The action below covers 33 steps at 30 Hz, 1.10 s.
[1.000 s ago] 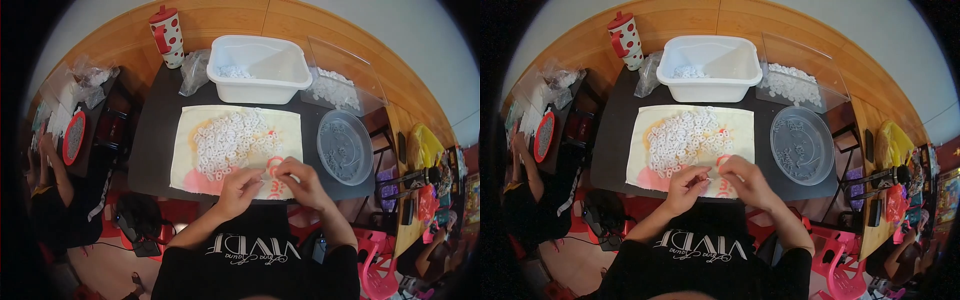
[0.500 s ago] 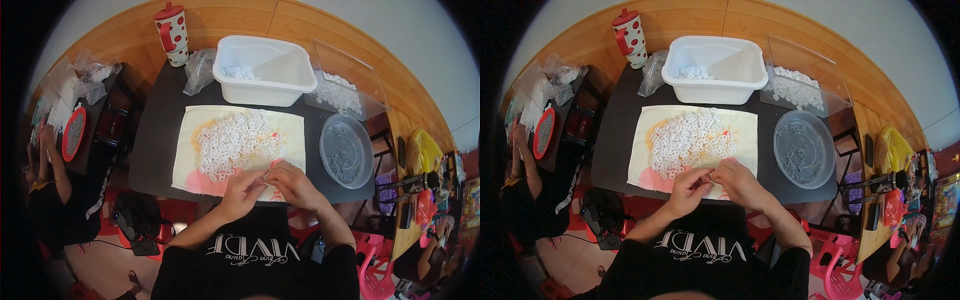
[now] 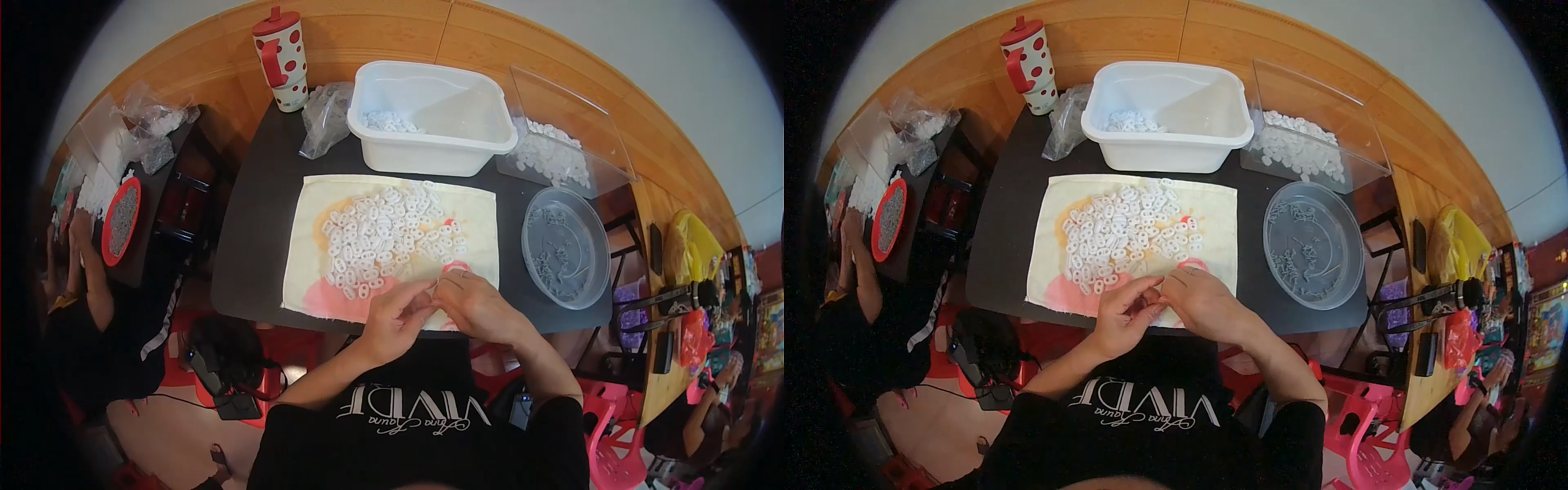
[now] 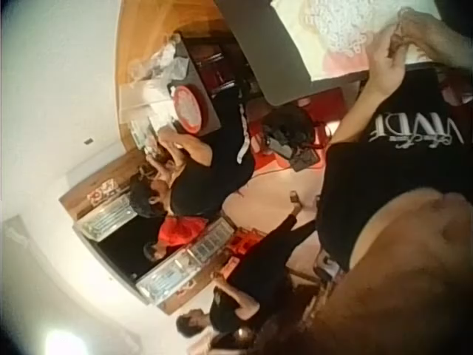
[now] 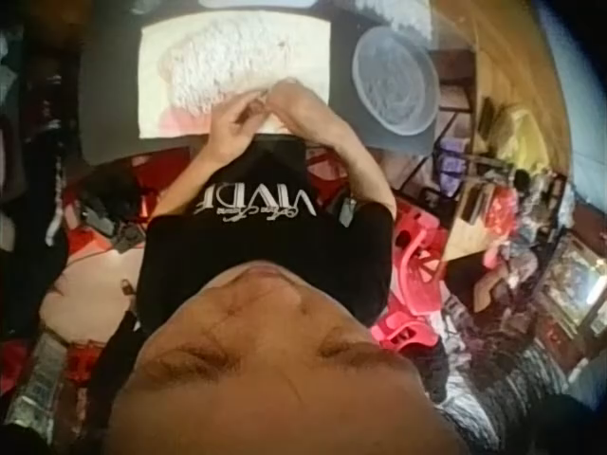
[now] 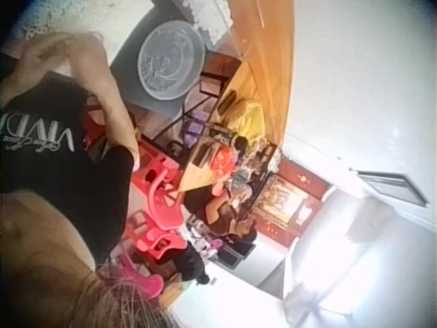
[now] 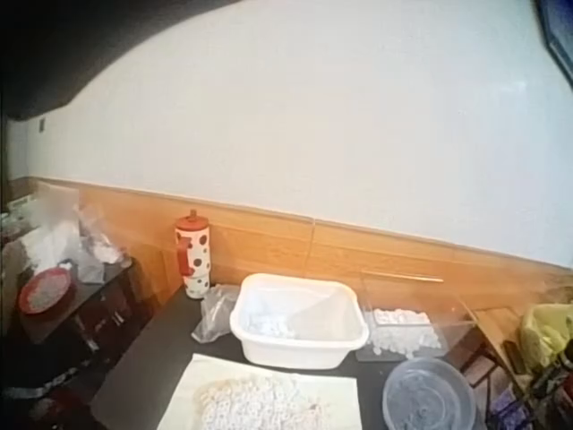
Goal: Picking up small white rings from a pile on a mat and placing them into a separate container.
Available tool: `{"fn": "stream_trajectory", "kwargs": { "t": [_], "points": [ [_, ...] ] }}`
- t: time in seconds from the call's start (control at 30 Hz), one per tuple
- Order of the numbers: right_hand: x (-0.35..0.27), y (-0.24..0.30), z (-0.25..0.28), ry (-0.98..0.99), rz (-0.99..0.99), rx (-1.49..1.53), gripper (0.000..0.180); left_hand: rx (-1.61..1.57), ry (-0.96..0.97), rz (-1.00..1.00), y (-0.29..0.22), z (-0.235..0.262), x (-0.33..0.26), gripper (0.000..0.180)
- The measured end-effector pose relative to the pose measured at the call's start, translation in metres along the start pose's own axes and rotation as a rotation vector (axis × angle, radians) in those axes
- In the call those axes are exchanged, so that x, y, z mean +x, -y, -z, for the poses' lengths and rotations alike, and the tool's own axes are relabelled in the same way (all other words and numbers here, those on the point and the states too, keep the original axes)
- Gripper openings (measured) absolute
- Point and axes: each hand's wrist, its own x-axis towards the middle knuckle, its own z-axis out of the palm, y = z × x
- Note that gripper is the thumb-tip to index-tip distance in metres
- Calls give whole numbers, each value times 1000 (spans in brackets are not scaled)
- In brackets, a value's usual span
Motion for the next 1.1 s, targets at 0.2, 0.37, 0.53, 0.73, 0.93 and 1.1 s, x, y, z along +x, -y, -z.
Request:
{"fn": "stream_trajectory", "kwargs": {
  "t": [0.2,0.37,0.53,0.73,0.93,1.1],
  "points": [
    [-6,-3,3,-45,-120,149,9,-31,39,69,-1,3,3,43],
    [-12,-11,25,-329,-298,116,9,-82,26,71,4,4,-2,42],
    [-9,-18,12,-266,-136,-248,15,-123,20,94,4,4,-1,40],
    [3,-31,-3,-257,-123,-446,15,-190,4,130,2,4,-1,38],
    [5,-32,0,-166,-131,-404,12,-283,-8,181,5,3,-2,36],
    [2,-25,-5,-263,-100,-219,7,-271,3,160,6,4,-2,37]
  ]
}}
